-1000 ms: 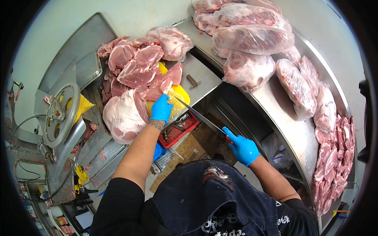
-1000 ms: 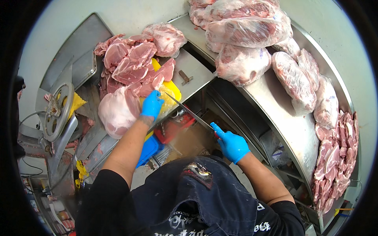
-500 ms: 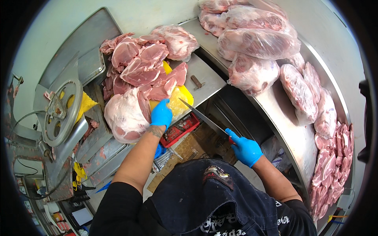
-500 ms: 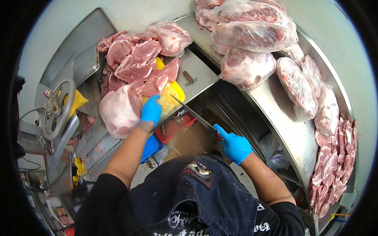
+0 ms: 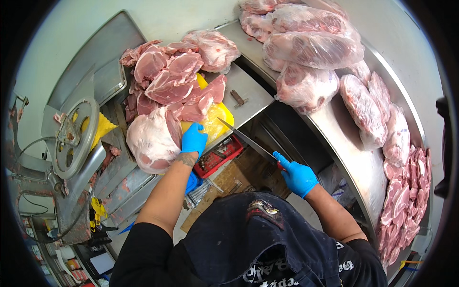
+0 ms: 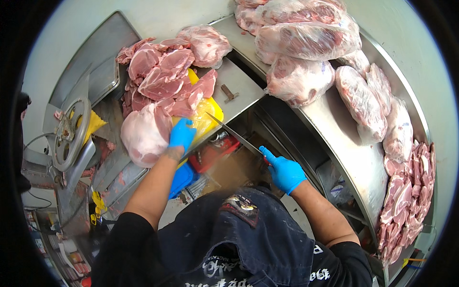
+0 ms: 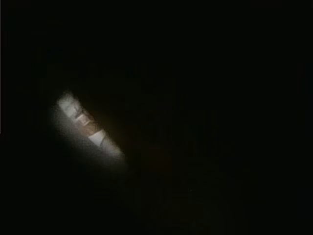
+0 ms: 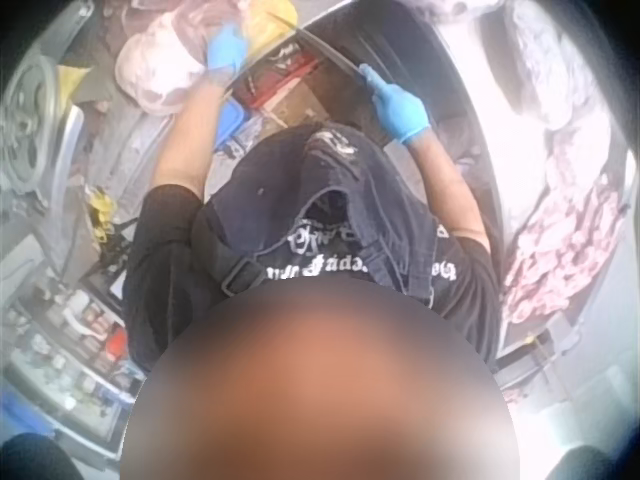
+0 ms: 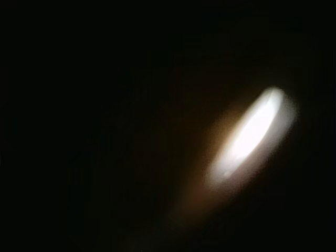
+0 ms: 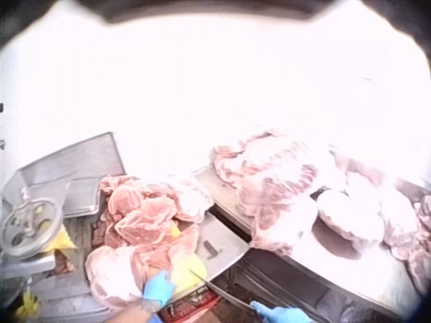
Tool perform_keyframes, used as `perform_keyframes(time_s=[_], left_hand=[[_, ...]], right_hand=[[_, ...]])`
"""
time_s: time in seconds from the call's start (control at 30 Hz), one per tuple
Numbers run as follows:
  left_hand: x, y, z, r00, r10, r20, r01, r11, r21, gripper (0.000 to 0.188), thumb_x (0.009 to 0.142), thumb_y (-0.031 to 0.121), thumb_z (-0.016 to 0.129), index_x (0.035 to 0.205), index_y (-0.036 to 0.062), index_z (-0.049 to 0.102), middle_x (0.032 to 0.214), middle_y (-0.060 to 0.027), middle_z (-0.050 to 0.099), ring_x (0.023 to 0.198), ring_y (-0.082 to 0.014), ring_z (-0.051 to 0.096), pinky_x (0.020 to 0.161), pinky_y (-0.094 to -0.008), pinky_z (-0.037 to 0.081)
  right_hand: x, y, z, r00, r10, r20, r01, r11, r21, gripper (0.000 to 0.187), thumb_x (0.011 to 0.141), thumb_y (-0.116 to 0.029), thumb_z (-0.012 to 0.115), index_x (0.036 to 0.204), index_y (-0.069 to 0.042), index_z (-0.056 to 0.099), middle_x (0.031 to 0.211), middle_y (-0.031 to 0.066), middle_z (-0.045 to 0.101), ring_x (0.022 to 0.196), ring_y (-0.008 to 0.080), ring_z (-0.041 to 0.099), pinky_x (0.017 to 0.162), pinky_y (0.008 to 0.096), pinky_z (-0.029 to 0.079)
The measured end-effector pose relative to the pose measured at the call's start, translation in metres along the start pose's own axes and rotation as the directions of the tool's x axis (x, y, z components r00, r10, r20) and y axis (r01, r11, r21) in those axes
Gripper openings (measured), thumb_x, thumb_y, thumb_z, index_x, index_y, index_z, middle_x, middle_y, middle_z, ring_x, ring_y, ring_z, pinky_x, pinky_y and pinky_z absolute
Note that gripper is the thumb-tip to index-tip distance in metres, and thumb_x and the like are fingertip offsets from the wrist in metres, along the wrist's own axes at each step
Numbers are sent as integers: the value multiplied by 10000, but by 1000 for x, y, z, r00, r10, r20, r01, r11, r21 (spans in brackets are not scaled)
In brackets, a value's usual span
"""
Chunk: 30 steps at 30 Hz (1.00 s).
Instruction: The person removes a metal component from a meat grinder, cleans it, and then retrieves a new component from a plastic bag. They unwrap the new part and install it into the meat grinder, securing it in place.
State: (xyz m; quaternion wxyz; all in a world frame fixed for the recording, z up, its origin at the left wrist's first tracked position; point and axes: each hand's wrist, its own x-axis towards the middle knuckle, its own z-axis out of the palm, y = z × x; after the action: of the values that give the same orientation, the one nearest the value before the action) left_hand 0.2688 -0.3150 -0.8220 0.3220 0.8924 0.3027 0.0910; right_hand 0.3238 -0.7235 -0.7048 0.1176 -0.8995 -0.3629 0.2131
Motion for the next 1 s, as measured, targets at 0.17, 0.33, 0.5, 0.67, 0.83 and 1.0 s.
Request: perform_keyframes(time_s=[0.17,0.33,0.5,0.67,0.83,1.0], left_hand=[[6,-33,14,976,212,53,-218,950,222,296,845,178,649,1112,54,680,993,-208,731,899,-353,708,822,-456,554],[3,-26,10,988,-54,147,82,979,-186,200,876,123,624,1048,29,666,855,-115,685,732,-203,628,716,-378,535],[-18,9,8,954,215,210,-189,972,-138,155,910,112,638,1040,33,666,812,-92,660,713,-183,606,696,-351,524],[-69,26,41,731,456,507,-450,881,-143,124,886,110,679,997,60,699,787,-124,686,707,-235,665,697,-373,541],[-121,51,94,524,482,703,-566,813,-136,134,857,163,663,961,112,730,908,-173,728,834,-351,715,755,-436,558],[-151,89,148,488,293,822,-516,856,1,121,865,159,644,940,104,722,914,-188,727,808,-350,720,737,-434,569]], right_hand=[[-16,8,6,989,-2,-146,25,987,158,686,963,-219,597,1584,-336,329,989,218,688,835,436,681,721,511,563],[-50,34,39,979,177,-104,-145,954,262,624,983,-235,553,1562,-335,344,1108,170,691,949,401,692,820,486,562],[-121,53,105,884,447,-138,-375,853,362,621,987,-226,554,1560,-337,343,1139,164,689,970,394,691,829,477,564],[-231,50,210,624,767,-147,-644,612,460,650,967,-222,626,1561,-298,374,1228,211,681,1022,441,676,848,502,566],[-351,57,298,382,922,65,-833,313,457,666,953,-228,636,1562,-298,376,1298,202,659,1131,415,658,958,486,537],[-437,102,352,158,964,213,-926,70,372,615,947,-248,607,1532,-306,426,1302,198,659,1141,411,656,982,477,529]])
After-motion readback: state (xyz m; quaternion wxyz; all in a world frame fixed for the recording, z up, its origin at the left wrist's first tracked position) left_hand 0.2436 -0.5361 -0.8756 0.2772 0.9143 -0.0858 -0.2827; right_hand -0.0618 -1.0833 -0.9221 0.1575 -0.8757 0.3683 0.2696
